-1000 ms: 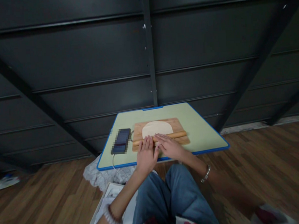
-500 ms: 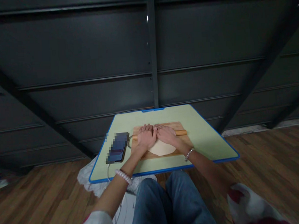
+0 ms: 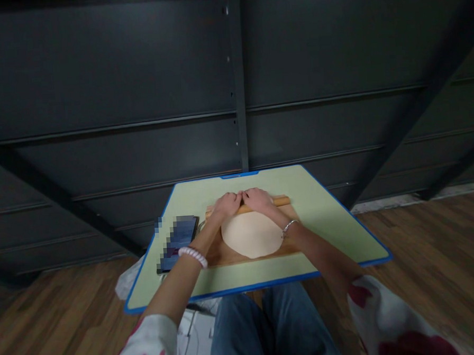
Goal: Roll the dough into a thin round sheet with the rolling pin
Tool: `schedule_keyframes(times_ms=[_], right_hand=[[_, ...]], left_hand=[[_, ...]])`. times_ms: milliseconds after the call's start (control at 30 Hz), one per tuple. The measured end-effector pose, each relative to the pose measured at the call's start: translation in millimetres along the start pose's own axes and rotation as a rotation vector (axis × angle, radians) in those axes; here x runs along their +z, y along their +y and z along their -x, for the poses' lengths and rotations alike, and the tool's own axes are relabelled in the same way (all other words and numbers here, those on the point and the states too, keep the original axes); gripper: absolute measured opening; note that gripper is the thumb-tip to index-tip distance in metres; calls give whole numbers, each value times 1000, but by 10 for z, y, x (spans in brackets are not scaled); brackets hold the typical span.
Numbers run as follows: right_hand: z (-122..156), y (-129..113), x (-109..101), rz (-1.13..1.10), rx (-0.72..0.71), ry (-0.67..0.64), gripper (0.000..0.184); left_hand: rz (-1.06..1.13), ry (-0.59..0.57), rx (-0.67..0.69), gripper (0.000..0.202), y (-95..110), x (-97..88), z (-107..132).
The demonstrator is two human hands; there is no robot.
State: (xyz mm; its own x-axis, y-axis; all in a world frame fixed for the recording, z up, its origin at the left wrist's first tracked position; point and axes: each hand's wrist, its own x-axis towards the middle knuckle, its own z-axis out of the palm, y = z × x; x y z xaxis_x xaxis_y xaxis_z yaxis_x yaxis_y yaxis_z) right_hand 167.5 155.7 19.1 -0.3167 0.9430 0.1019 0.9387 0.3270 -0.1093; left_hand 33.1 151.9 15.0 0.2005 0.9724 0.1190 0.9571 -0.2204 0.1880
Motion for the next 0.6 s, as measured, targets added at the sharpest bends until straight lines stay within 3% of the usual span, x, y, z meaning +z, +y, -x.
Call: schedule_keyframes(times_ms=[167, 600], right_hand=[[-169, 52, 0, -43, 56, -36, 42], [-456, 91, 0, -41, 53, -60, 35]], left_hand=[[-61, -53, 59, 52, -38, -28, -128], [-175, 35, 64, 59, -64, -29, -399]])
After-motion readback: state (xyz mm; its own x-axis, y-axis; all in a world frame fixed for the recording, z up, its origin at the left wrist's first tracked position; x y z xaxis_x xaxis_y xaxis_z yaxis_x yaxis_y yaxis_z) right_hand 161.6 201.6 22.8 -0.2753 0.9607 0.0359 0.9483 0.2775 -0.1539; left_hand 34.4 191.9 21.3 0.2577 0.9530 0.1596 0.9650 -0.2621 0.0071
